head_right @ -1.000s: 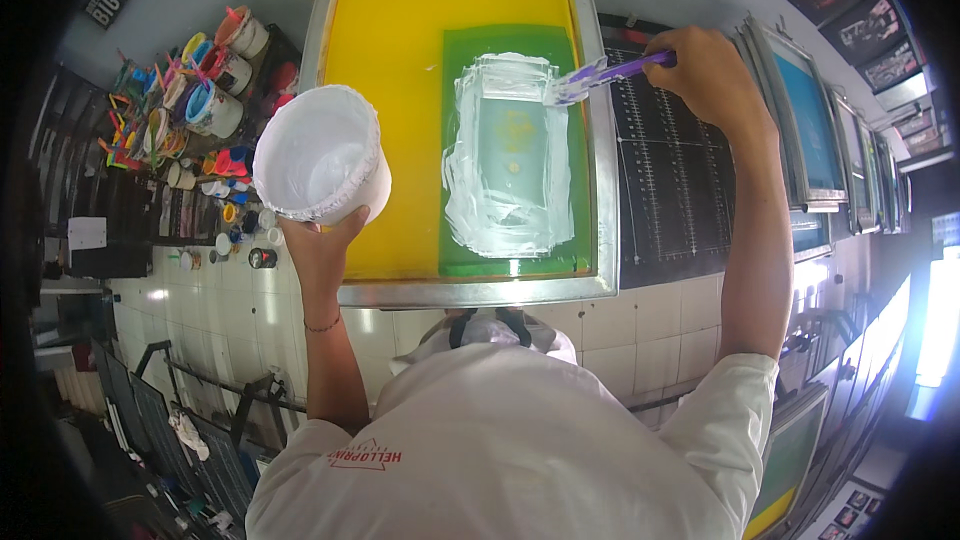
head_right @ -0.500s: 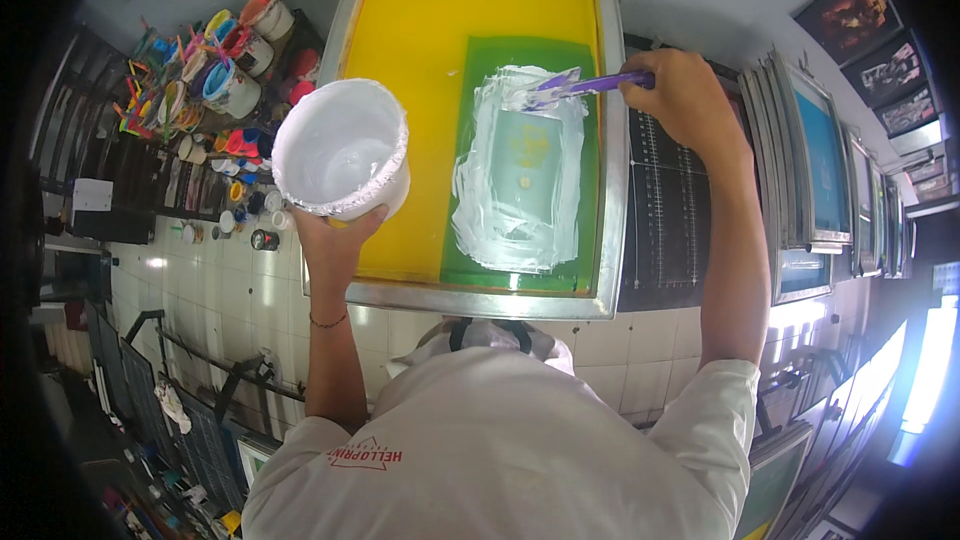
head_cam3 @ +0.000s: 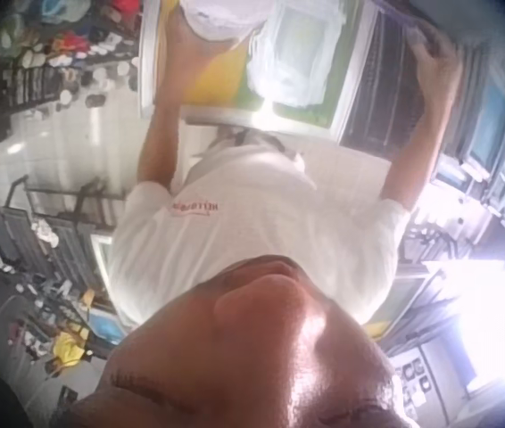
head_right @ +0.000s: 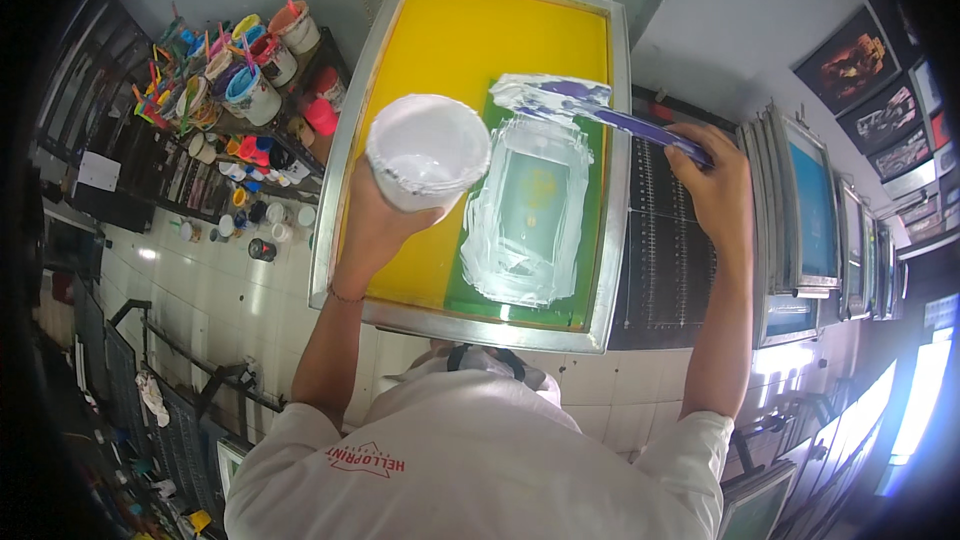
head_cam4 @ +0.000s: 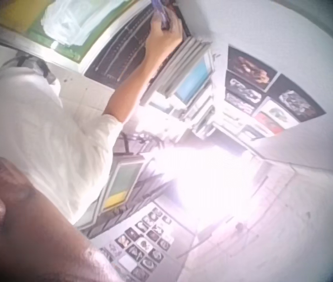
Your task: The person applies various colors of ink to screen-printing frames using spreaders, handling several frames and buckets of ink in a workshop.
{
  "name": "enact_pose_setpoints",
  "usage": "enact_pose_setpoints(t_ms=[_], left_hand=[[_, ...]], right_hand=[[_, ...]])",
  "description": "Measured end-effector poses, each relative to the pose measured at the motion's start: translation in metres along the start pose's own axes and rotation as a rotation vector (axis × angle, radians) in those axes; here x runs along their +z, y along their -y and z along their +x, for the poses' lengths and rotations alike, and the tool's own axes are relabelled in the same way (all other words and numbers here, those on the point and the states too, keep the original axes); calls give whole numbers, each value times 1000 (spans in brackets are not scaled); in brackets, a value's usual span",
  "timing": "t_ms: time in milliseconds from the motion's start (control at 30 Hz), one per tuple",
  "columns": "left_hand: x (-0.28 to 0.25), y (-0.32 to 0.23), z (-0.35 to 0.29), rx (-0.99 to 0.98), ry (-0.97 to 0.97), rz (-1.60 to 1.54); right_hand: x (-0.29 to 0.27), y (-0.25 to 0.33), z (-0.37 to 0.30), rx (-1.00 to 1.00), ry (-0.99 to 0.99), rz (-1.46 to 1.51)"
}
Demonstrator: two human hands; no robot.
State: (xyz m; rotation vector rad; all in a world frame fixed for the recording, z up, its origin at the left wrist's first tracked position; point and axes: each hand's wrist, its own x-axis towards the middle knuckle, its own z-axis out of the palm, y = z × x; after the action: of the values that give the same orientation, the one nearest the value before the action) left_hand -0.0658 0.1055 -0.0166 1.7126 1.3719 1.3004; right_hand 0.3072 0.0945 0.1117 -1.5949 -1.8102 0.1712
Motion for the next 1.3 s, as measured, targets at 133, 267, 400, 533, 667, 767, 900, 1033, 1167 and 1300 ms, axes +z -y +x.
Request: enact_pose_setpoints(t_ms=[133, 267, 400, 533, 667, 767, 900, 1033, 1167, 1300], left_hand=[[15, -7, 17, 110, 70, 92], [16, -9, 34, 47, 106, 50], [10, -2, 43, -19, 117, -31], [14, 8, 46, -32, 111, -98], [16, 17, 48, -91, 81, -353], [11, 19, 37, -111, 23, -380], [0, 17, 17, -84, -8, -423], [-16, 17, -7, -94, -3, -453], [-33, 21, -28, -140, -39, -442], [-39, 21, -40, -152, -90, -453]], right_hand=[[-17, 53, -27, -466, -28, -342], [-30, 83, -42, -854, 105, -661], [-50, 86, -47, -909, 62, -661], [-59, 83, -58, -820, 16, -691], [-57, 73, -77, -362, -42, -612], [-52, 53, -78, -40, -5, -452], [-40, 11, -51, 199, 97, -302], [-23, -21, -4, 126, 165, -342], [-17, -32, 42, 64, 258, -351], [17, -18, 73, -92, 328, -355]])
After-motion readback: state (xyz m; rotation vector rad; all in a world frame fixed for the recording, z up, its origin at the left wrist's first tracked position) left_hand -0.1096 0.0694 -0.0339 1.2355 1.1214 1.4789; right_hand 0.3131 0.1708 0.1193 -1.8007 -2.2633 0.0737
